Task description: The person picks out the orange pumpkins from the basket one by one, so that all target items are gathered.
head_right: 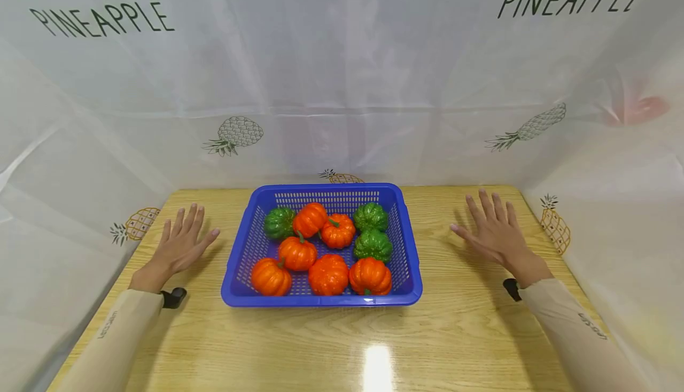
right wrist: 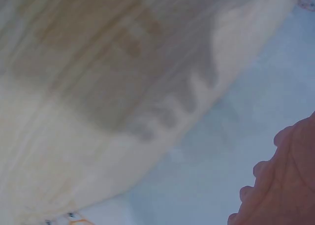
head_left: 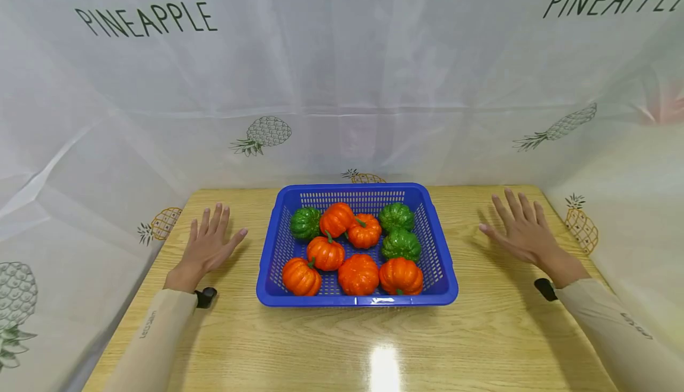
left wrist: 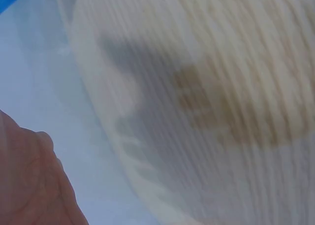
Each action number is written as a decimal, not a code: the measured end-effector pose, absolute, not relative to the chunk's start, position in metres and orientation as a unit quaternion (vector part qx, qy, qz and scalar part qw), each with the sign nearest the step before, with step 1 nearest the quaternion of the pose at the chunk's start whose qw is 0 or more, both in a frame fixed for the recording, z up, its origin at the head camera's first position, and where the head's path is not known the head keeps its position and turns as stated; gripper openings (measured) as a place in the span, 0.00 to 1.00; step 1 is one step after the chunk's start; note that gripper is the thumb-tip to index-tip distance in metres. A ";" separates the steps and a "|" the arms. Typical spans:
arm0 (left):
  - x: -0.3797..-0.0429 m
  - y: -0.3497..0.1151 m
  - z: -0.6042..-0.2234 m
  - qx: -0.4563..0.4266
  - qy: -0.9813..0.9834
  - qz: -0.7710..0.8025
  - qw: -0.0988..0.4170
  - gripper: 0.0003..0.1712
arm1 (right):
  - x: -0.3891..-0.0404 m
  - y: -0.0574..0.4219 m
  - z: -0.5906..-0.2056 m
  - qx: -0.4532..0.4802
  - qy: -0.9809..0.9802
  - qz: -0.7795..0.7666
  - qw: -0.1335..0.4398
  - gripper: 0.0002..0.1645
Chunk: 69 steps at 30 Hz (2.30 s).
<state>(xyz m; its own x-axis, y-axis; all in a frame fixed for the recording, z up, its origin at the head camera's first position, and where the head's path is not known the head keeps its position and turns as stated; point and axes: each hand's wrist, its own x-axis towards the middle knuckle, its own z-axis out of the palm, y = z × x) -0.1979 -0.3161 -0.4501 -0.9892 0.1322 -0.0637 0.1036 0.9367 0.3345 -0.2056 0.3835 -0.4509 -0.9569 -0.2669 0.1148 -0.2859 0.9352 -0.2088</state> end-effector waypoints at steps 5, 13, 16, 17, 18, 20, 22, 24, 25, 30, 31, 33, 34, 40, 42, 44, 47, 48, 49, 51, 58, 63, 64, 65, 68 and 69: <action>-0.198 -0.309 -0.446 0.067 0.982 0.170 0.044 0.56 | -0.203 0.365 -0.435 0.161 -0.981 0.097 0.052 0.55; -0.198 -0.295 -0.437 0.086 0.981 0.166 0.046 0.54 | -0.195 0.330 -0.410 0.210 -0.972 0.075 0.071 0.56; -0.197 -0.288 -0.432 0.093 0.980 0.169 0.047 0.54 | -0.192 0.317 -0.403 0.234 -0.966 0.071 0.082 0.56; -0.197 -0.286 -0.430 0.096 0.979 0.174 0.047 0.53 | -0.191 0.313 -0.402 0.242 -0.964 0.068 0.087 0.56; -0.196 -0.284 -0.429 0.098 0.977 0.181 0.049 0.53 | -0.190 0.309 -0.401 0.251 -0.961 0.064 0.093 0.56; -0.196 -0.281 -0.427 0.104 0.974 0.197 0.050 0.52 | -0.188 0.300 -0.399 0.269 -0.956 0.058 0.102 0.56; -0.196 -0.277 -0.425 0.109 0.968 0.218 0.053 0.51 | -0.186 0.291 -0.397 0.287 -0.950 0.054 0.110 0.56; -0.196 -0.273 -0.423 0.115 0.962 0.241 0.056 0.50 | -0.184 0.282 -0.396 0.305 -0.944 0.053 0.114 0.56; -0.196 -0.272 -0.424 0.118 0.959 0.253 0.057 0.50 | -0.183 0.278 -0.395 0.313 -0.941 0.053 0.117 0.56; -0.201 -0.265 -0.428 0.140 0.938 0.312 0.063 0.47 | -0.175 0.257 -0.394 0.352 -0.926 0.044 0.128 0.57; -0.201 -0.263 -0.427 0.144 0.930 0.331 0.069 0.47 | -0.173 0.254 -0.394 0.358 -0.924 0.040 0.127 0.57; -0.198 -0.258 -0.423 0.147 0.913 0.371 0.088 0.46 | -0.170 0.248 -0.393 0.370 -0.920 0.033 0.126 0.58; -0.196 -0.256 -0.421 0.146 0.903 0.392 0.100 0.45 | -0.169 0.245 -0.393 0.376 -0.917 0.027 0.126 0.58; -0.187 -0.243 -0.405 0.123 0.859 0.466 0.174 0.49 | -0.163 0.232 -0.395 0.422 -0.899 0.004 0.119 0.55; -0.186 -0.240 -0.402 0.116 0.849 0.482 0.184 0.51 | -0.162 0.229 -0.395 0.437 -0.892 0.001 0.113 0.53; -0.186 -0.238 -0.401 0.112 0.839 0.497 0.190 0.51 | -0.161 0.227 -0.394 0.451 -0.886 -0.003 0.109 0.51; -0.186 -0.236 -0.399 0.100 0.824 0.520 0.202 0.50 | -0.161 0.224 -0.393 0.477 -0.872 -0.010 0.110 0.49; -0.186 -0.236 -0.398 0.094 0.818 0.529 0.206 0.50 | -0.161 0.224 -0.392 0.485 -0.867 -0.012 0.109 0.48; -0.186 -0.236 -0.398 0.089 0.811 0.539 0.209 0.49 | -0.161 0.223 -0.391 0.494 -0.863 -0.013 0.105 0.48; -0.187 -0.237 -0.398 0.080 0.799 0.558 0.212 0.49 | -0.161 0.221 -0.390 0.510 -0.855 -0.013 0.090 0.50; -0.185 -0.242 -0.399 0.065 0.771 0.596 0.214 0.48 | -0.161 0.215 -0.385 0.545 -0.837 -0.026 0.030 0.53; -0.184 -0.242 -0.397 0.051 0.760 0.610 0.219 0.47 | -0.160 0.209 -0.383 0.556 -0.828 -0.064 0.002 0.52; -0.184 -0.242 -0.397 0.049 0.758 0.612 0.220 0.47 | -0.160 0.208 -0.383 0.558 -0.827 -0.074 0.000 0.51; -0.184 -0.242 -0.396 0.046 0.756 0.614 0.220 0.47 | -0.160 0.207 -0.383 0.560 -0.824 -0.082 0.000 0.50; -0.185 -0.241 -0.395 0.036 0.754 0.618 0.219 0.47 | -0.160 0.203 -0.384 0.566 -0.818 -0.103 0.006 0.49; -0.185 -0.241 -0.395 0.033 0.754 0.619 0.218 0.47 | -0.160 0.202 -0.384 0.567 -0.817 -0.107 0.009 0.49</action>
